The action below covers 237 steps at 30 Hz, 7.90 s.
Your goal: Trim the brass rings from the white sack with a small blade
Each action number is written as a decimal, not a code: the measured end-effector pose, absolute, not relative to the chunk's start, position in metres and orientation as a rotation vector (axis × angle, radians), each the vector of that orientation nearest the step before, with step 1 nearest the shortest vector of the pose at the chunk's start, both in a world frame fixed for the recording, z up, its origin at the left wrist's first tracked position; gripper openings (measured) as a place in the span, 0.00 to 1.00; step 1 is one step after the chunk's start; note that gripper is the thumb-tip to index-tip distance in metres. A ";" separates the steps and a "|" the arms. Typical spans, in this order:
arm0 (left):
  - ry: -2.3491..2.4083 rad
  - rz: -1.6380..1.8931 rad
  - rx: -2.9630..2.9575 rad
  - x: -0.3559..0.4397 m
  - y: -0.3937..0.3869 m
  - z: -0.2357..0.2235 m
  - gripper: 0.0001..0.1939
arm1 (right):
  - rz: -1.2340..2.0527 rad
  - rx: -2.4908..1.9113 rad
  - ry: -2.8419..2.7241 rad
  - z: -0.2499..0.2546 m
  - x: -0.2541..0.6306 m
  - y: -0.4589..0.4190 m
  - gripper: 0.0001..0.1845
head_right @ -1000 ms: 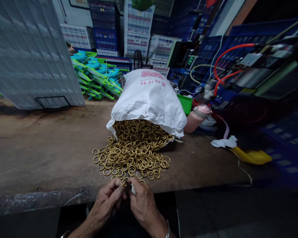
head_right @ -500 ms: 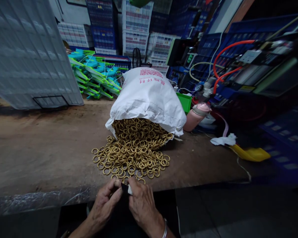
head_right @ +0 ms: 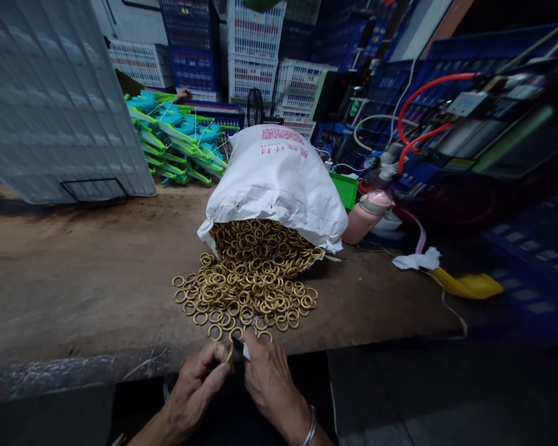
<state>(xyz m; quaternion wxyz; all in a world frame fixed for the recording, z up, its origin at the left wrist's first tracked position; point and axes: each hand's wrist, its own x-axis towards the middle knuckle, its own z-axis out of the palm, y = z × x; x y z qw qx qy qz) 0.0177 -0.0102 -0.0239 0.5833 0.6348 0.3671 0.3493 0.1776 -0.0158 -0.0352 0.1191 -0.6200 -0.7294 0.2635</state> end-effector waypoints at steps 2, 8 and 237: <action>0.806 0.777 1.427 0.018 -0.013 -0.018 0.15 | 0.739 -1.865 -2.095 -0.036 0.183 -0.015 0.16; 0.920 0.671 0.813 0.019 -0.010 -0.033 0.21 | 0.588 -1.923 -1.811 -0.042 0.202 -0.013 0.11; 0.826 0.868 0.513 -0.012 -0.023 -0.026 0.18 | 0.593 -1.756 -2.119 -0.042 0.134 0.000 0.12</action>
